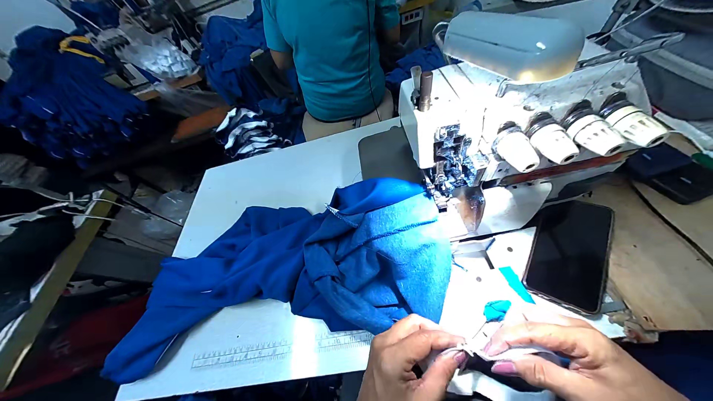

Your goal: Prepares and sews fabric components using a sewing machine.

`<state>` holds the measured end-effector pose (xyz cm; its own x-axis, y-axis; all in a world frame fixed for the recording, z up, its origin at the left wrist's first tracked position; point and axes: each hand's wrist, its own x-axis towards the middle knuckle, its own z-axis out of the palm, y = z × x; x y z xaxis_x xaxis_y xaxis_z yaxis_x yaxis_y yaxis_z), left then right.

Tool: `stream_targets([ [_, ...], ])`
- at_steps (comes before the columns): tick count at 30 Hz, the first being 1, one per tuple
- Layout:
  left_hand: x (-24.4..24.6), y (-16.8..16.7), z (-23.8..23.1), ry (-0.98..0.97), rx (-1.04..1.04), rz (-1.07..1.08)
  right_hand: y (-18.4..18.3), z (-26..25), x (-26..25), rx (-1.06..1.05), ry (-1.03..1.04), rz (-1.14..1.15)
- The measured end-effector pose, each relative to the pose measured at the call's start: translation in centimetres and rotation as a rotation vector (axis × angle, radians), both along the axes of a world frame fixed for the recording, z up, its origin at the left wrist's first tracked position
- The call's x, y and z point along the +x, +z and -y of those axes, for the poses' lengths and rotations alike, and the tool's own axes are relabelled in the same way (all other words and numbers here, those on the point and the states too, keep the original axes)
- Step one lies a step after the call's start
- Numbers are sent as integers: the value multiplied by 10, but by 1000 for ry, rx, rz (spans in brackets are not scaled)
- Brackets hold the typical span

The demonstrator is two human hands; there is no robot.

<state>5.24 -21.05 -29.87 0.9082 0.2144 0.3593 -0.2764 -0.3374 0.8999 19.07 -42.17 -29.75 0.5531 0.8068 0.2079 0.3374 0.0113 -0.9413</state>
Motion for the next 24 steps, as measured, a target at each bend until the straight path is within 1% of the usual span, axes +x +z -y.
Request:
stream_targets([
  [3, -1, -2, 0, -3, -82, -35, -3, -7, -4, 2, 16, 94],
  [5, -1, -1, 1, -4, -108, -69, -2, -11, -6, 37, 33, 75],
  [9, -2, 10, 5, 15, -143, -157, -1, -15, -11, -6, 15, 17],
  [12, -3, 6, 6, 62, -134, -146, -1, -16, -14, -36, 17, 12],
  [15, -5, 2, 5, 81, -107, -123, -3, -19, -18, -40, -26, 64],
  [17, -5, 4, 3, 7, -143, -159, -4, -19, -17, -27, -14, 73],
  [18, -6, 6, 0, -57, -198, -192, -4, -18, -15, -10, 22, 55],
  [21, -6, 10, -9, -283, -453, -282, -3, -16, -10, 80, 187, -85],
  [24, -4, 7, -10, -424, -664, -280, -3, -18, -12, 158, 219, -267],
])
